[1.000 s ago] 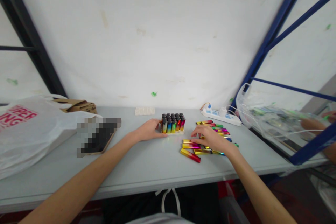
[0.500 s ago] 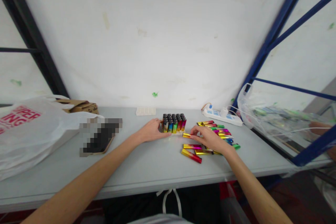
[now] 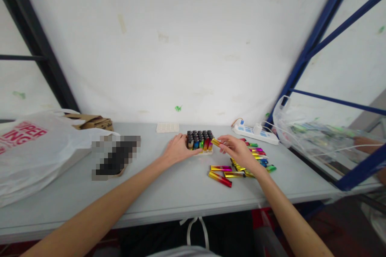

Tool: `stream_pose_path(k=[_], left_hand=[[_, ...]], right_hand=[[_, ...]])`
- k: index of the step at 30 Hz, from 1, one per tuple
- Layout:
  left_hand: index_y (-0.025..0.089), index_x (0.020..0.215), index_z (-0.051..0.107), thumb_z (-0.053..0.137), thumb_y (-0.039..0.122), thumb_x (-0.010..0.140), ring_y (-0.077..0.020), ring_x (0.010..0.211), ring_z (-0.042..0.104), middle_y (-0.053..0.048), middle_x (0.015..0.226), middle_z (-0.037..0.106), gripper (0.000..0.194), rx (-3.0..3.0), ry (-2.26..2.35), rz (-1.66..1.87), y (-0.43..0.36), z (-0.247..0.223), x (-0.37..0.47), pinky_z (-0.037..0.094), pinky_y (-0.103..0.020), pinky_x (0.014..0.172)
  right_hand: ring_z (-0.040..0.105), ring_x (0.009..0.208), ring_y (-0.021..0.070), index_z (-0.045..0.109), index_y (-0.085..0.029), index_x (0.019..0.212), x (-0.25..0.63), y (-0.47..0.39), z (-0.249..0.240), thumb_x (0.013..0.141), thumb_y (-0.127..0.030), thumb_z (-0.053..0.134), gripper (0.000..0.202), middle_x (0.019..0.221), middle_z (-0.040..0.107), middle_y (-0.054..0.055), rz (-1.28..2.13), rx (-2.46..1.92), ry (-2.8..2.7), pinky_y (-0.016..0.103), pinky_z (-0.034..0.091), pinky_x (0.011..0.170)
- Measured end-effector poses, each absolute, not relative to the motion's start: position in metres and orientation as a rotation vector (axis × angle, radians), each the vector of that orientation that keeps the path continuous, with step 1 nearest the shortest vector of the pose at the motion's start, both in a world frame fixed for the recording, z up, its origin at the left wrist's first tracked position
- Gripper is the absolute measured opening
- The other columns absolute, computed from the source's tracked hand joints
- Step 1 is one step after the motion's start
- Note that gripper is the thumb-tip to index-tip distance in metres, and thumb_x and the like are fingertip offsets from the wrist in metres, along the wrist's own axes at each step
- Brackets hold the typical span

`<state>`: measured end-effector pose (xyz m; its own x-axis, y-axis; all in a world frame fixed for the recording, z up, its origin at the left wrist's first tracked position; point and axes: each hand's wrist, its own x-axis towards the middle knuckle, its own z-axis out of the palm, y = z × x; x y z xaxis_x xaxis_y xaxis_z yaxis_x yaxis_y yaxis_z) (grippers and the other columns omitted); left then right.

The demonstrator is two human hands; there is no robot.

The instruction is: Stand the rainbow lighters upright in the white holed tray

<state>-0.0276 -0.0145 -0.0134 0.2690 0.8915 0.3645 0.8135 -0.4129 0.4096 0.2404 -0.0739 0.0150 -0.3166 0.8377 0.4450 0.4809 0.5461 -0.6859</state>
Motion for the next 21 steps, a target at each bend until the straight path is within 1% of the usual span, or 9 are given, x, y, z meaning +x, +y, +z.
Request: stream_pose_path(k=[3, 6, 9, 11, 12, 14, 16, 19, 21], left_hand=[[0.02, 0.094, 0.064, 0.062, 0.084, 0.066, -0.0297, 0.093, 0.065, -0.01, 0.093, 0.069, 0.069, 2.398, 1.595, 0.814, -0.014, -0.013, -0.029, 0.048, -0.035, 0.077], [0.02, 0.094, 0.064, 0.063, 0.084, 0.064, -0.0321, 0.094, 0.065, -0.011, 0.094, 0.069, 0.071, 2.472, 1.571, 0.748, -0.011, -0.014, -0.031, 0.049, -0.037, 0.079], [0.019, 0.096, 0.065, 0.064, 0.084, 0.063, -0.0331, 0.095, 0.064, -0.013, 0.096, 0.069, 0.073, 2.57, 1.535, 0.666, -0.008, -0.015, -0.038, 0.05, -0.039, 0.081], [0.019, 0.098, 0.065, 0.064, 0.082, 0.064, -0.0325, 0.095, 0.064, -0.013, 0.098, 0.068, 0.072, 2.61, 1.492, 0.633, -0.006, -0.016, -0.043, 0.051, -0.039, 0.08], [0.019, 0.098, 0.065, 0.064, 0.081, 0.065, -0.0322, 0.096, 0.064, -0.012, 0.099, 0.068, 0.071, 2.623, 1.464, 0.625, -0.005, -0.015, -0.046, 0.051, -0.038, 0.08], [0.02, 0.101, 0.066, 0.065, 0.078, 0.068, -0.0316, 0.097, 0.063, -0.012, 0.1, 0.068, 0.067, 2.645, 1.394, 0.626, -0.003, -0.015, -0.051, 0.051, -0.038, 0.082], [0.02, 0.102, 0.067, 0.066, 0.076, 0.069, -0.031, 0.096, 0.064, -0.011, 0.101, 0.068, 0.065, 2.649, 1.353, 0.631, -0.002, -0.014, -0.054, 0.051, -0.037, 0.083], [0.019, 0.1, 0.067, 0.067, 0.076, 0.068, -0.0305, 0.094, 0.063, -0.011, 0.101, 0.068, 0.065, 2.636, 1.338, 0.637, -0.002, -0.014, -0.056, 0.051, -0.037, 0.082], [0.019, 0.101, 0.067, 0.066, 0.077, 0.069, -0.0304, 0.094, 0.063, -0.011, 0.101, 0.067, 0.066, 2.63, 1.33, 0.638, -0.002, -0.014, -0.056, 0.051, -0.038, 0.083]], right_hand=[[0.066, 0.072, 0.017, 0.065, -0.018, 0.111, 0.238, -0.07, 0.016, 0.092, -0.048, 0.061, 0.035, 0.092, 0.07, 0.006, 0.699, -1.041, -1.856, 0.033, 0.055, 0.07], [0.064, 0.072, 0.0162, 0.068, -0.018, 0.108, 0.232, -0.064, 0.022, 0.087, -0.048, 0.067, 0.037, 0.096, 0.071, 0.007, 0.8, -1.005, -1.739, 0.034, 0.053, 0.073], [0.06, 0.073, 0.0148, 0.071, -0.019, 0.099, 0.222, -0.053, 0.031, 0.078, -0.045, 0.077, 0.034, 0.097, 0.071, 0.005, 0.874, -0.94, -1.599, 0.032, 0.051, 0.073], [0.06, 0.077, 0.0146, 0.073, -0.02, 0.094, 0.215, -0.043, 0.037, 0.073, -0.041, 0.083, 0.032, 0.092, 0.07, 0.004, 0.951, -0.876, -1.502, 0.029, 0.049, 0.072], [0.06, 0.079, 0.0147, 0.073, -0.021, 0.095, 0.212, -0.039, 0.04, 0.072, -0.038, 0.084, 0.032, 0.09, 0.069, 0.003, 1.005, -0.839, -1.46, 0.028, 0.048, 0.072], [0.06, 0.081, 0.0145, 0.073, -0.022, 0.099, 0.204, -0.029, 0.044, 0.071, -0.036, 0.086, 0.034, 0.086, 0.068, 0.001, 1.103, -0.767, -1.376, 0.026, 0.047, 0.071], [0.06, 0.08, 0.0143, 0.074, -0.022, 0.097, 0.197, -0.022, 0.046, 0.071, -0.037, 0.086, 0.033, 0.083, 0.067, 0.001, 1.138, -0.716, -1.301, 0.026, 0.046, 0.07], [0.057, 0.074, 0.0132, 0.073, -0.019, 0.087, 0.19, -0.016, 0.042, 0.075, -0.046, 0.081, 0.031, 0.078, 0.063, 0.001, 1.115, -0.698, -1.242, 0.025, 0.045, 0.065], [0.056, 0.067, 0.012, 0.072, -0.019, 0.088, 0.187, -0.017, 0.038, 0.082, -0.053, 0.074, 0.035, 0.074, 0.06, 0.0, 1.119, -0.691, -1.269, 0.025, 0.045, 0.063]])
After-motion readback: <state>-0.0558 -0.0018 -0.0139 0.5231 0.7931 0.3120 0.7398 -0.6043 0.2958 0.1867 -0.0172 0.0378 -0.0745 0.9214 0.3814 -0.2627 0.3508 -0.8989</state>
